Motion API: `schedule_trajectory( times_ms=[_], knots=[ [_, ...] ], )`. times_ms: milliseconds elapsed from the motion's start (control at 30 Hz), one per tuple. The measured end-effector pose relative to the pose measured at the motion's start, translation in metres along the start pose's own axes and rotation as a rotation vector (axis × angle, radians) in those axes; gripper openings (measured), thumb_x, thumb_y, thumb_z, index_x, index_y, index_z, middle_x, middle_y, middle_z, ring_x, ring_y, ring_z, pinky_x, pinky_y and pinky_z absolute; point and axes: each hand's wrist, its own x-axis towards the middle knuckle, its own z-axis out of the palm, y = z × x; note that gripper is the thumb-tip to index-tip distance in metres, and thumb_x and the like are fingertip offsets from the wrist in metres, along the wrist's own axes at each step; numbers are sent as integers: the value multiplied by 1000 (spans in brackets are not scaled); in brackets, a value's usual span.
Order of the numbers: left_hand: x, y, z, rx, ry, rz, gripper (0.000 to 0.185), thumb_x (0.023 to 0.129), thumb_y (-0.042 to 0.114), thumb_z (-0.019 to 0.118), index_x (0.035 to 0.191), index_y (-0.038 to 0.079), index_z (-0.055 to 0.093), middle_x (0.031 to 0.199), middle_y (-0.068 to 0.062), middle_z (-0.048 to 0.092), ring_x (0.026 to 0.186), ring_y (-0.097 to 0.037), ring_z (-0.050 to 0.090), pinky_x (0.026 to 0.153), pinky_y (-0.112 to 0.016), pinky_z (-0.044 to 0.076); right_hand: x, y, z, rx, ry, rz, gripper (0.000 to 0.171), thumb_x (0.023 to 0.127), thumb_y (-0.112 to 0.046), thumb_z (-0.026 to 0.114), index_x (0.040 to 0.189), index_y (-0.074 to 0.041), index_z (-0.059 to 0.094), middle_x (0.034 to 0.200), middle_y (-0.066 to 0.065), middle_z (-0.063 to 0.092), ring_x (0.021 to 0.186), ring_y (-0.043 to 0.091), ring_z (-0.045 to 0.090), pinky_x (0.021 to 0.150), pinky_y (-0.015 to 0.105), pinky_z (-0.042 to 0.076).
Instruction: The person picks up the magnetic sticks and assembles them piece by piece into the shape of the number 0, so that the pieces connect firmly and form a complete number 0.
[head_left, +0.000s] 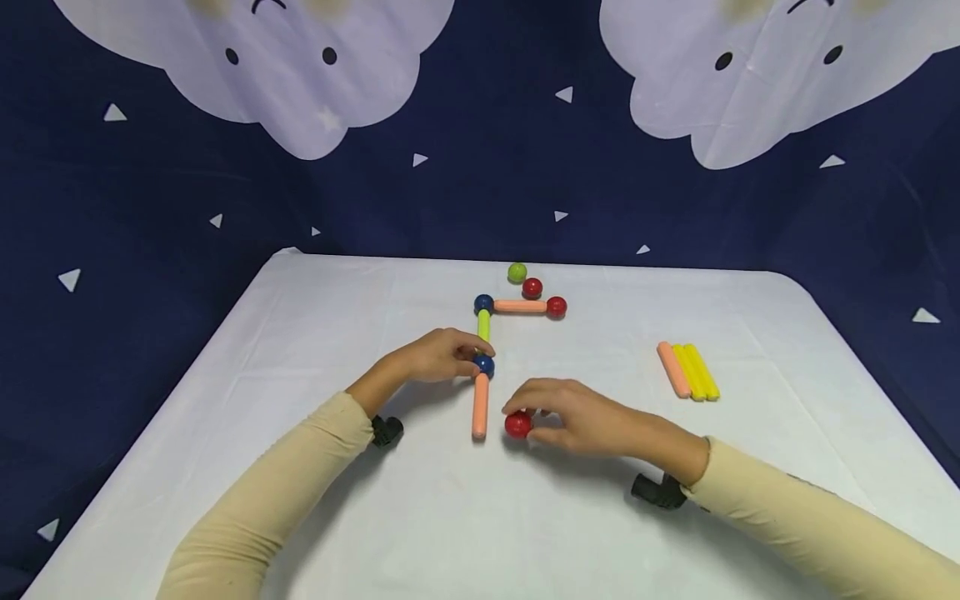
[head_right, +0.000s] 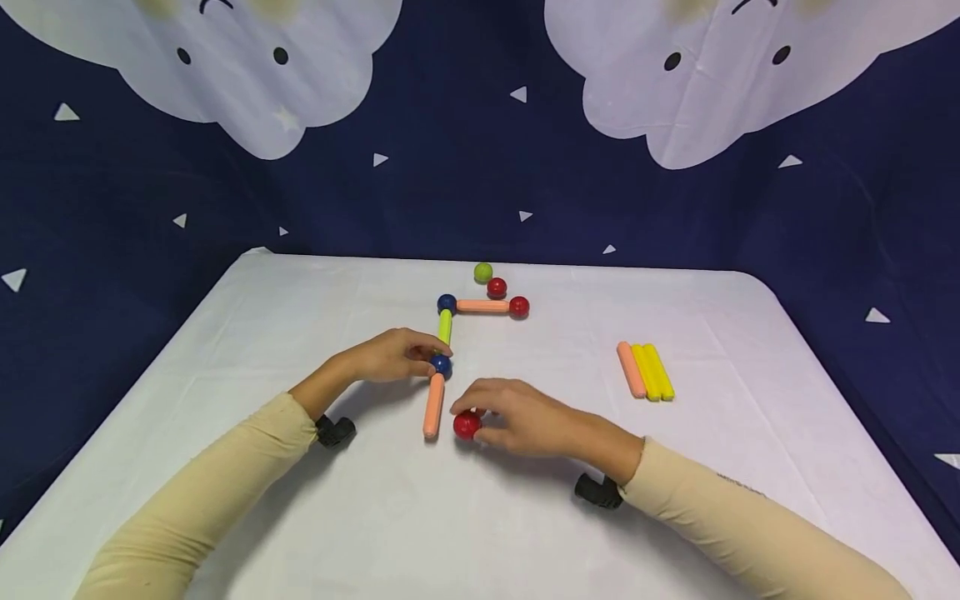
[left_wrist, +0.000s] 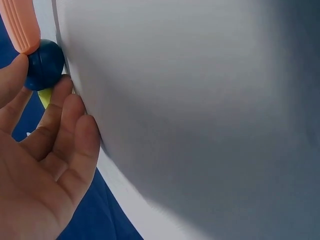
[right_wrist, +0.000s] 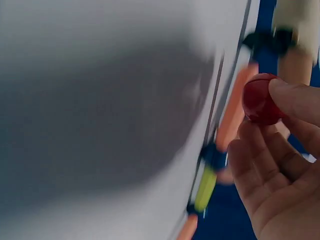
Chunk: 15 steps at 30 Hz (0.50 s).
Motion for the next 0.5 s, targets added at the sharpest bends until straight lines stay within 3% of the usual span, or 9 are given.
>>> schedule_trajectory(
  times_ms=[200,500],
  knots=[
    [-2,-1,-1,-18,-2,-2,38,97,21,65,134,18,62,131,-9,66,118,-23,60,94,-35,50,0,-22,19,88,-88,-70,32,88,-7,72,119,-10,67,118,-4,66,105,4,61,94,24,53],
    [-1,-1,0,3,6,13,37,96,21,66,133,17,63,130,-10,66,119,-23,61,97,-37,50,7,-22,28,45,-59,-40,31,88,-11,74,119,-13,69,117,-4,63,104,4,59,95,23,52]
  ],
)
